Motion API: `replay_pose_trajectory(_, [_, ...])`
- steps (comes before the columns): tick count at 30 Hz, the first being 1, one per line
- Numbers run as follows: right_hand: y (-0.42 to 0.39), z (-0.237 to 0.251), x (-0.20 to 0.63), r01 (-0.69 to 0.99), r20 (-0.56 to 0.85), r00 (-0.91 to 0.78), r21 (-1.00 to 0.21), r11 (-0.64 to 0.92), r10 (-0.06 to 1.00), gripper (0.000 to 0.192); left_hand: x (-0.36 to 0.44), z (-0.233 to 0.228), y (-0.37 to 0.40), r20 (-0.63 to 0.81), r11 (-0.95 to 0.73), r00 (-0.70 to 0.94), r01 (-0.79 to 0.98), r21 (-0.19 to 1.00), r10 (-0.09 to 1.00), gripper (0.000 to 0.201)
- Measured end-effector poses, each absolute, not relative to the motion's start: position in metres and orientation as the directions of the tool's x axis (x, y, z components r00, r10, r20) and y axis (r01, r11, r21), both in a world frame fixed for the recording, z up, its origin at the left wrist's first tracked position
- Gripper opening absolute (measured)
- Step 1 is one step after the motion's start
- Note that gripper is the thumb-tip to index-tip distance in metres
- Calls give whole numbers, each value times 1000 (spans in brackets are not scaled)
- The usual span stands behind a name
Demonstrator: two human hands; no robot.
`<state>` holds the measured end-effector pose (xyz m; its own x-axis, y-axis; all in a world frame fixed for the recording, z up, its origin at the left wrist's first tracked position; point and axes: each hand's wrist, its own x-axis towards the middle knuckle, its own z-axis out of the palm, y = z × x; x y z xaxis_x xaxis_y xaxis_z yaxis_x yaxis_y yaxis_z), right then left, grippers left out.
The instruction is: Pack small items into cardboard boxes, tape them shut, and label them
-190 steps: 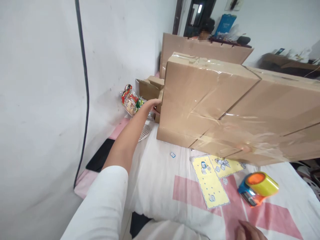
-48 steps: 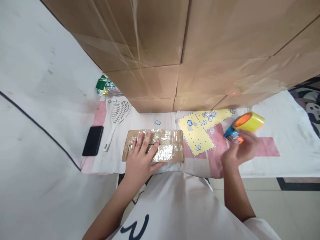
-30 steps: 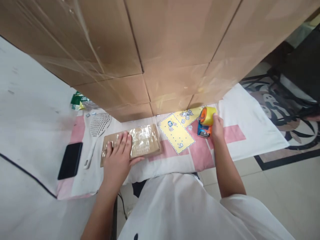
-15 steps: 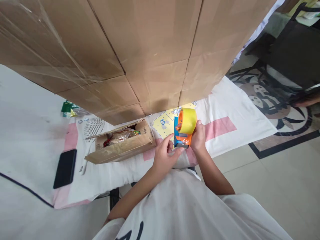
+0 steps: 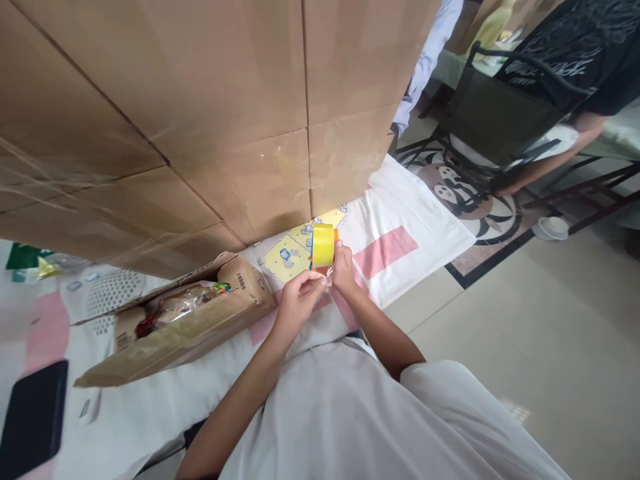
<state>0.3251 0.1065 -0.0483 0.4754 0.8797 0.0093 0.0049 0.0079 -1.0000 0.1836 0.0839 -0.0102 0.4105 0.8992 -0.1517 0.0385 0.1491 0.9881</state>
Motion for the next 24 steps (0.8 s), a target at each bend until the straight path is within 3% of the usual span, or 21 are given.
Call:
replay_pose_trajectory(4, [113, -49, 323, -58, 31, 502, -996, 69, 864, 63, 185, -21, 83, -351, 373, 451, 43, 927, 820, 46])
replay_pose_trajectory(10, [121, -34, 335, -56, -5, 615, -998, 37, 789, 61, 188, -24, 71, -339, 335, 478, 96, 937, 811, 40])
replay_pose_trajectory(16, [140, -24, 362, -275, -75, 612, -954, 123, 787, 47, 188, -16, 65, -279, 193, 495, 220, 956, 823, 26])
replay_pose_trajectory(19, [150, -27, 371, -373, -148, 601, -921, 112, 785, 38, 188, -13, 66, -288, 197, 487, 230, 953, 825, 25])
replay_pose_trajectory(24, [160, -29, 380, -382, -127, 647, -907, 176, 752, 34, 184, -14, 60, -325, 254, 494, 208, 945, 806, 25])
